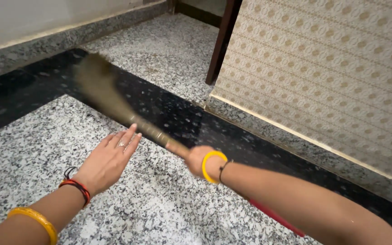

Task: The person sweeps a floor with a broom, moving it across granite and black marble surfaces. They use their hands to guide the broom into corners and along the edges of a wooden cabinet.

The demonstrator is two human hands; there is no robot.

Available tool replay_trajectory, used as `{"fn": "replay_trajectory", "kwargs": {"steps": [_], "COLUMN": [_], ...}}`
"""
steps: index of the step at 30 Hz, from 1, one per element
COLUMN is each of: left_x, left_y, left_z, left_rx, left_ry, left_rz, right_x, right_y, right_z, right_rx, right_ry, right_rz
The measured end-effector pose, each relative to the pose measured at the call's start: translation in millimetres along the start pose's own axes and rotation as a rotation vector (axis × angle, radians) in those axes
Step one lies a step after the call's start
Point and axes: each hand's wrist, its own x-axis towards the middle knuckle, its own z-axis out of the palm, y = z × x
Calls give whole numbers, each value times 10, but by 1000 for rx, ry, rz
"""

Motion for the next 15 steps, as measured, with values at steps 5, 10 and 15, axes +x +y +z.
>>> {"fn": "replay_trajectory", "kwargs": {"steps": [5, 10, 15], "left_x": [111, 57, -48], "left_y": [67, 82, -48], "left_z": [156, 291, 542], "left_rx": [5, -5, -11], "left_ry": [128, -55, -130], "left_rz": [58, 62, -9], "right_x": [-324, -176, 528], "right_y": [-253, -606, -933], "right_z": [307, 645, 900], "right_rx": [-176, -443, -362], "right_ry": [-146, -187, -28], "right_rz": [-179, -673, -717]}}
